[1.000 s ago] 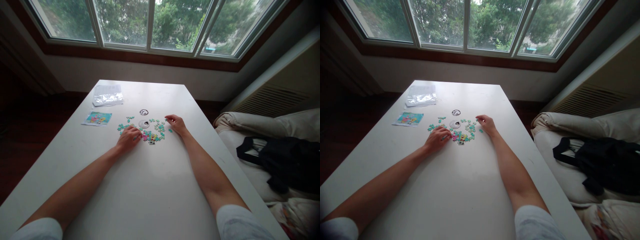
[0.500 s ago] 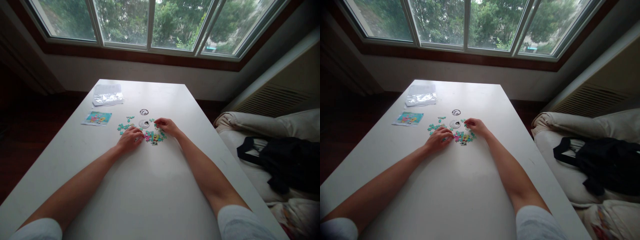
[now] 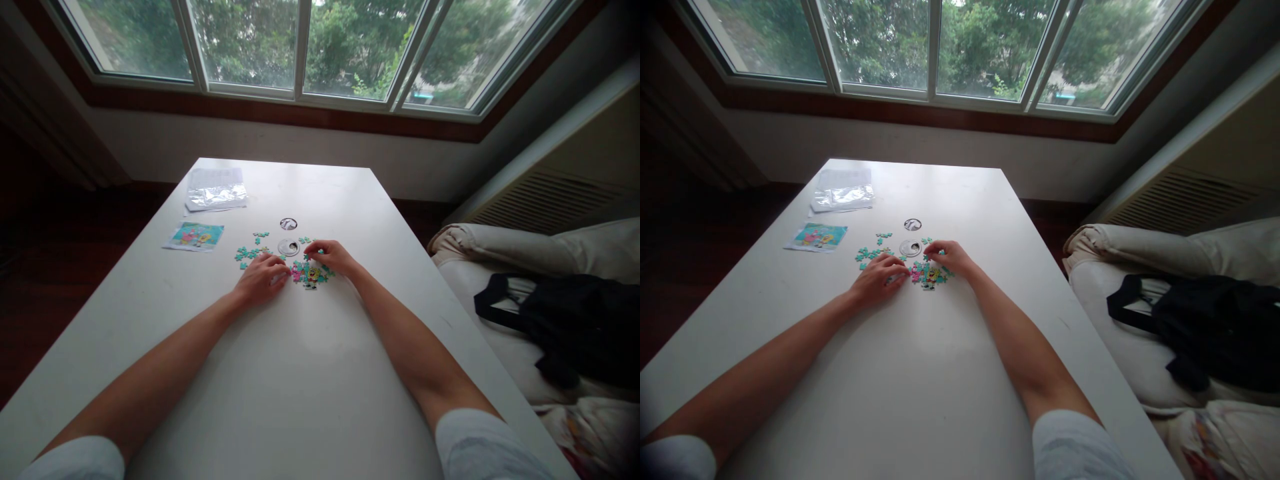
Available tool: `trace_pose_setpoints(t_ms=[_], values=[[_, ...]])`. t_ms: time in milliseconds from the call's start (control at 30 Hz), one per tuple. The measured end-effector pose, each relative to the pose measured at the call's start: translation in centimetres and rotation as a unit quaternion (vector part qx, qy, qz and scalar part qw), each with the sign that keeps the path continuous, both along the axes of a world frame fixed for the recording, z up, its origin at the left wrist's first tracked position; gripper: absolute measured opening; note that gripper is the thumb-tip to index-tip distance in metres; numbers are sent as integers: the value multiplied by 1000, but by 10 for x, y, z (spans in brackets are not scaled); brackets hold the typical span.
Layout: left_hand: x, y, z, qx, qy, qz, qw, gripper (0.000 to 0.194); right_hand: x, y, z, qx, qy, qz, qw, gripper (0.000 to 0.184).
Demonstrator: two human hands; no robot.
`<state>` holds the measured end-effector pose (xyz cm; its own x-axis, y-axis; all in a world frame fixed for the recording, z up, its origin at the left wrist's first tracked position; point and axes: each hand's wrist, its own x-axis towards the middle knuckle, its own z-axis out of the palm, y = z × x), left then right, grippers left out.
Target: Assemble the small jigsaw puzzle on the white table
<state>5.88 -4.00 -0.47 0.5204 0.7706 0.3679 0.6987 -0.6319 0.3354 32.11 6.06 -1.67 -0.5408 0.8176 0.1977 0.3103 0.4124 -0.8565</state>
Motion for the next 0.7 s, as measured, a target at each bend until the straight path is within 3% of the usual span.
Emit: trace_pose_setpoints(t_ms=[167, 400, 567, 700], values=[[1, -1, 0, -2, 13, -9, 1000, 27, -9, -6, 2, 53, -28, 20, 998, 17], [0, 0, -2, -4, 29, -1, 1000, 29, -24, -10, -1, 188, -84, 34, 978, 12], [0, 0, -2, -8, 26, -5, 1000, 29, -20, -11, 1, 197, -73, 8, 978, 16], [0, 0, -1, -9, 26, -7, 1000, 30, -15, -13, 3, 207, -90, 37, 974, 11]])
